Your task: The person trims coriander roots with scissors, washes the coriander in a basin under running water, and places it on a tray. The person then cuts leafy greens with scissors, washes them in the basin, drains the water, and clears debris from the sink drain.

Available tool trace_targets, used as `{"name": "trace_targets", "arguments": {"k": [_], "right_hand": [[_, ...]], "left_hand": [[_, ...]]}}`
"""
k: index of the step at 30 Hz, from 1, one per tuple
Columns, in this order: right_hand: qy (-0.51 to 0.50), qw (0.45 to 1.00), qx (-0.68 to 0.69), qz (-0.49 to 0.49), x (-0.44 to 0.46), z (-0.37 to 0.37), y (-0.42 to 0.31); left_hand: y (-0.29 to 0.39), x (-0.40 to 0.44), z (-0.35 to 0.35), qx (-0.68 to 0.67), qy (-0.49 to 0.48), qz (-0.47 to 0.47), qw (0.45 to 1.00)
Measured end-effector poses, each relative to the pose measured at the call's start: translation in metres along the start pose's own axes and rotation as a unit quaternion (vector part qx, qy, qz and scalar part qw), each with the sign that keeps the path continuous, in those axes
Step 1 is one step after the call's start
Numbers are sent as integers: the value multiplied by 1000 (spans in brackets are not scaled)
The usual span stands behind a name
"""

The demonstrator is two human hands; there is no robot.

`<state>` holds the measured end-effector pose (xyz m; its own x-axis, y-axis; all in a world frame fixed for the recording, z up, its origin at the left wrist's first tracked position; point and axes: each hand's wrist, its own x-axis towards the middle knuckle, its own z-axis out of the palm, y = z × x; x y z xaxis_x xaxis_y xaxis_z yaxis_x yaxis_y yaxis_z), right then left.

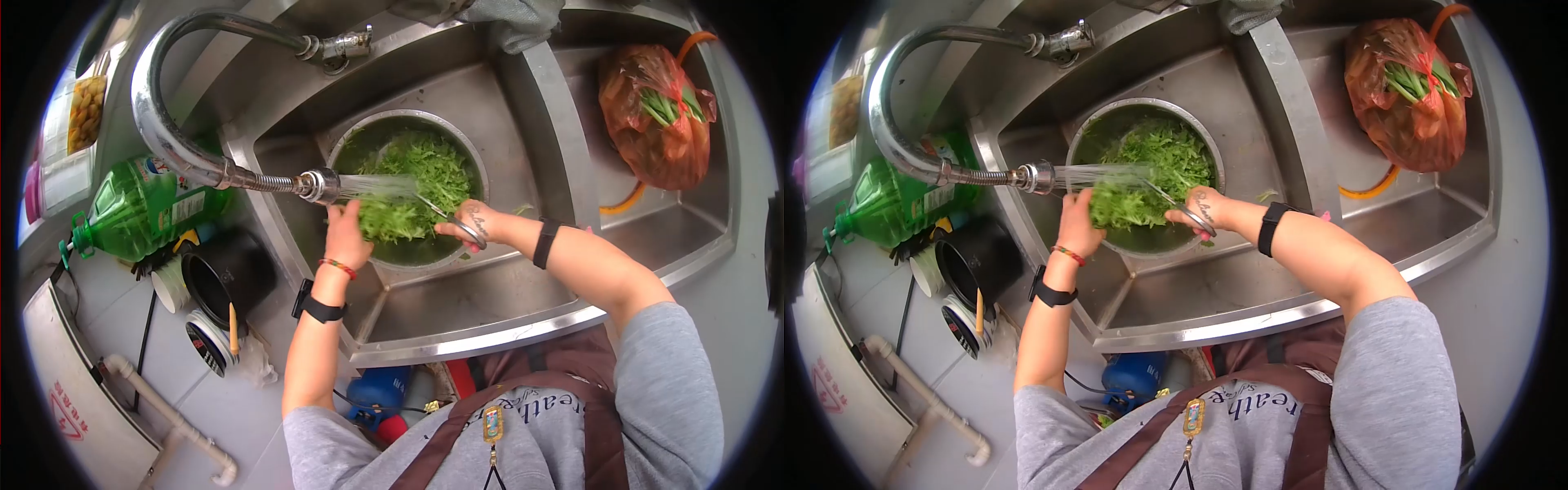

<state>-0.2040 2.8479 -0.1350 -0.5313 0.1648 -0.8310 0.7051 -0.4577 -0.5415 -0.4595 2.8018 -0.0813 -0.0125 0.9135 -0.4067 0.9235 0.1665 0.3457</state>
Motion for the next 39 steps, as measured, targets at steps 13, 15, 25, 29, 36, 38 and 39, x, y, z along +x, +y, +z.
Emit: {"name": "trace_targets", "arguments": {"k": [13, 15, 25, 29, 36, 38, 39], "right_hand": [[-89, 980, -145, -105, -1, 31, 8], [-120, 973, -168, -99, 3, 28, -5], [127, 967, -203, -90, -9, 34, -11], [147, 966, -202, -68, 2, 30, -10], [-135, 989, 55, -26, 26, 44, 30], [-152, 986, 61, -20, 21, 46, 7], [-146, 987, 60, -12, 18, 47, -6]], "left_hand": [[6, -4, 9, -583, -291, -190, 735], [4, -5, 14, -543, -346, -217, 734], [-4, 20, 10, -320, -356, -306, 823], [-2, 29, 14, -74, -200, -182, 960], [-31, 25, 27, 43, -99, -37, 993], [-11, 16, 34, 151, -88, 2, 985], [-3, 10, 36, 164, -85, 42, 982]]}}
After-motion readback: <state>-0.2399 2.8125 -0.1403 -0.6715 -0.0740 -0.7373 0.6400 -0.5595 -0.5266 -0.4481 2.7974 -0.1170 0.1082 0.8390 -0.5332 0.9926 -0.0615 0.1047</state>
